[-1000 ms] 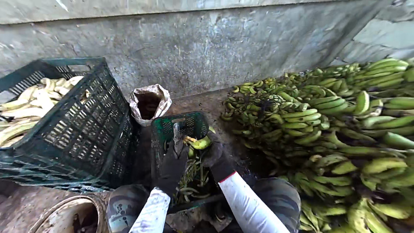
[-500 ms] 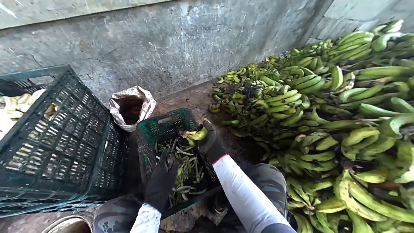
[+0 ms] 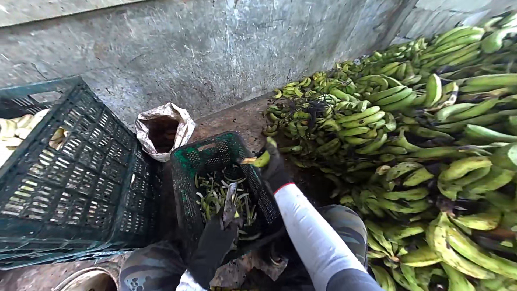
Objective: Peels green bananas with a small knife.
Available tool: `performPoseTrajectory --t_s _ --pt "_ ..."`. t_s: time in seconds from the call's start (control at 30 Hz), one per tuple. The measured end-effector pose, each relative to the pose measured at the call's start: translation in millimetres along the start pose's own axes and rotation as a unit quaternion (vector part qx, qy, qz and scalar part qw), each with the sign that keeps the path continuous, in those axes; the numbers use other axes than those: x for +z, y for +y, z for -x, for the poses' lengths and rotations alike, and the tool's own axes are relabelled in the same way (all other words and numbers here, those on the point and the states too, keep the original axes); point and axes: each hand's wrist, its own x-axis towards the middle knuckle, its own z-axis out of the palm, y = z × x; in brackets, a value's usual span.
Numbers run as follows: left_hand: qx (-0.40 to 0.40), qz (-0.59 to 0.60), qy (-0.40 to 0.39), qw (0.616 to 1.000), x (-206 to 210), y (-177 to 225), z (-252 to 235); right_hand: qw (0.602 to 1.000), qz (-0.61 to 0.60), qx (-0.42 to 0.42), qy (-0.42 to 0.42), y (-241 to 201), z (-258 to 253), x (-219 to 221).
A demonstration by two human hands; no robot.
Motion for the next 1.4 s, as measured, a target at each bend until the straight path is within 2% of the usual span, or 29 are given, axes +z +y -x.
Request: performPoseTrajectory --t_s 0.1,0.17,0.27,0.37,0.43,0.57,0.6,0.63,0.67,0.73,0.8,0.9,1.03,1.13,1.23,1.33,1.4 --pt "0.016 -0.089 0.017 0.996 -17 -5 -1 0.975 0.211 -0.029 -0.065 -26 6 -21" --pt "0.038 -0.099 0.039 0.994 -26 -4 -12 0.958 0.257 -0.061 -0.108 -33 13 -17" --pt "0.096 0.092 0.039 0.990 -16 -4 -23 0.961 0.203 -0.120 -0.148 -36 30 2" --pt "0.132 0.286 0.002 0.949 15 -10 -29 0.961 0.171 -0.158 -0.150 -27 56 17" --pt "0.172 0.352 -0.011 0.920 26 -4 -32 0.955 0.168 -0.181 -0.167 -22 66 22" --pt "0.273 0.444 -0.007 0.853 16 41 -24 0.951 0.155 -0.197 -0.180 -18 75 26" --pt "0.271 0.446 -0.001 0.853 13 45 -25 0.953 0.142 -0.196 -0.182 -19 77 28" --pt "0.231 0.436 0.000 0.870 15 41 -30 0.957 0.122 -0.189 -0.183 -21 79 29" --pt "0.173 0.415 -0.035 0.893 18 26 -37 0.963 0.094 -0.172 -0.185 -23 82 32" --pt "0.060 0.387 -0.123 0.912 30 -5 -44 0.966 0.024 -0.149 -0.212 -30 82 35" --pt "0.023 0.348 -0.157 0.924 34 -18 -43 0.952 -0.044 -0.126 -0.276 -41 67 35" --pt "0.067 0.336 -0.117 0.932 22 -13 -42 0.953 -0.039 -0.104 -0.283 -49 50 31" --pt "0.201 0.112 -0.008 0.973 -37 29 -36 0.959 0.042 -0.126 -0.249 -48 39 37" --pt "0.249 -0.056 0.019 0.967 -60 47 -31 0.958 0.043 -0.143 -0.246 -40 39 41" --pt "0.261 -0.112 0.029 0.958 -67 50 -31 0.952 0.007 -0.128 -0.279 -31 39 46" --pt "0.260 -0.113 0.032 0.959 -71 41 -43 0.948 -0.060 -0.036 -0.312 -21 48 50" --pt "0.254 -0.147 0.079 0.953 -74 34 -55 0.927 -0.129 0.091 -0.340 -10 57 52"
